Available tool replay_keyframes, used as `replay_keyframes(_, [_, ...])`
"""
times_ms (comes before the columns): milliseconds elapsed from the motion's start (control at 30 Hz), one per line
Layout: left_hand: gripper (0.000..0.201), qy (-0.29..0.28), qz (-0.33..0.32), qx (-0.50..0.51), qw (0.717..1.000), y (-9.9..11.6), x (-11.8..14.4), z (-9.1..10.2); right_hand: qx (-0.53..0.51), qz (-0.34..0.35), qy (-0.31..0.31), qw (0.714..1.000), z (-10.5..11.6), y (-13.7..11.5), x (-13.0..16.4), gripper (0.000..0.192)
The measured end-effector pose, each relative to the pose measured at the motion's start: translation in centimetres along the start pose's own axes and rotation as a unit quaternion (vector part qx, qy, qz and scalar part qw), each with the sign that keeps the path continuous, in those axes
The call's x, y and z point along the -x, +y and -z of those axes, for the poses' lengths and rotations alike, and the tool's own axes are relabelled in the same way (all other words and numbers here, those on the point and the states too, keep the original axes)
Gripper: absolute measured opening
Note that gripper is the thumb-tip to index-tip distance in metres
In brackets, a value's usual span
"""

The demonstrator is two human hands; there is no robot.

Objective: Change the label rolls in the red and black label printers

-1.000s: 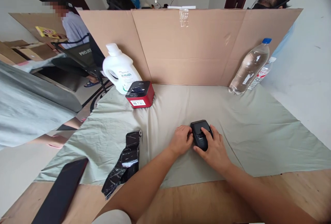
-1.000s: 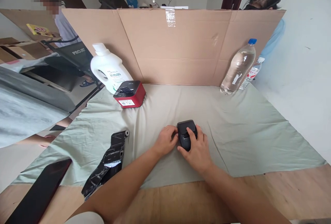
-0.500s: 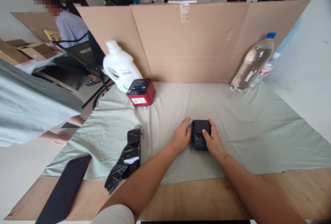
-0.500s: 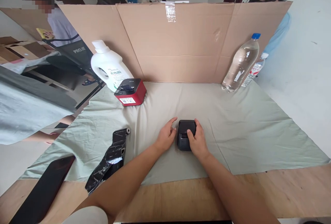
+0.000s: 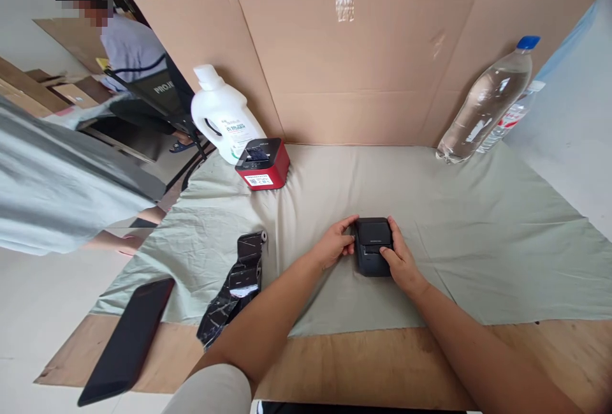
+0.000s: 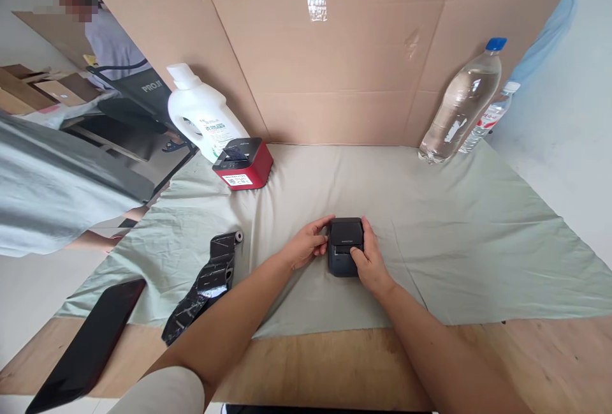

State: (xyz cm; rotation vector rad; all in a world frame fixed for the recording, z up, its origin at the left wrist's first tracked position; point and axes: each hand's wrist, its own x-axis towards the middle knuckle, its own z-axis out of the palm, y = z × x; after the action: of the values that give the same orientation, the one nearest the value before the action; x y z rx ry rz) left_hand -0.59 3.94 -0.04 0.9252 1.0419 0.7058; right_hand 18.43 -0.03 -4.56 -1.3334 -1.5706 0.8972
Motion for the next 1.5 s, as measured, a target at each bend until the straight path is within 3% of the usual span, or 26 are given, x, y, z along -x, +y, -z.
replay_keyframes(233, [0.07, 0.004, -0.009, -0.027, 1.0, 0.6, 0.0, -0.3, 0.055, 0.028, 0.045, 0.997, -0.8, -0.1, 0.5, 0.071])
replay_keyframes(400, [0.076, 0.014, -0.006, -0.03, 0.999, 0.7, -0.1, -0.5, -0.018, -0.02, 0.076, 0.997, -0.8, -0.2, 0.2, 0.074])
replay_keyframes(500, [0.077, 0.03, -0.01, -0.011, 0.999, 0.5, 0.0, -0.4, -0.094, -0.06, 0.067, 0.991, -0.1, -0.2, -0.4, 0.067])
replay_keyframes(633, [0.07, 0.03, -0.014, -0.006, 0.999, 0.5, 0.1, -0.5, -0.128, -0.06, 0.046, 0.989, 0.8, -0.6, -0.8, 0.053])
replay_keyframes(767, [0.057, 0.018, -0.025, -0.004, 1.0, 0.6, 0.2, -0.5, -0.117, -0.067, 0.122, 0.983, 1.0, -1.4, -0.9, 0.042])
replay_keyframes(867, [0.044, 0.022, -0.037, -0.002, 0.999, 0.4, 0.2, -0.6, -0.038, -0.021, 0.155, 0.987, 1.4, -2.1, -1.0, 0.034])
replay_keyframes(1033, [0.025, 0.073, -0.137, -0.052, 0.987, -0.5, 0.3, -0.9, 0.066, 0.087, 0.113, 0.988, 2.0, -2.6, -1.2, 0.038])
replay_keyframes(1133, [0.024, 0.122, -0.217, -0.146, 0.958, -0.8, 0.5, -1.2, 0.067, 0.082, 0.1, 0.989, 1.7, -1.7, -1.3, 0.046])
replay_keyframes(1267, [0.021, 0.19, -0.293, -0.326, 0.878, 0.3, 1.2, -1.8, 0.067, 0.058, 0.104, 0.991, 1.2, -0.1, -1.5, 0.048])
replay_keyframes(1400, [0.026, 0.155, -0.285, -0.516, 0.793, 2.4, 1.6, -2.6, 0.079, 0.058, 0.108, 0.989, 0.8, 0.7, -1.6, 0.05])
replay_keyframes(1500, [0.025, 0.153, -0.246, -0.578, 0.763, 3.4, 1.2, -3.7, 0.077, 0.069, 0.111, 0.988, 0.8, 0.7, -1.6, 0.051])
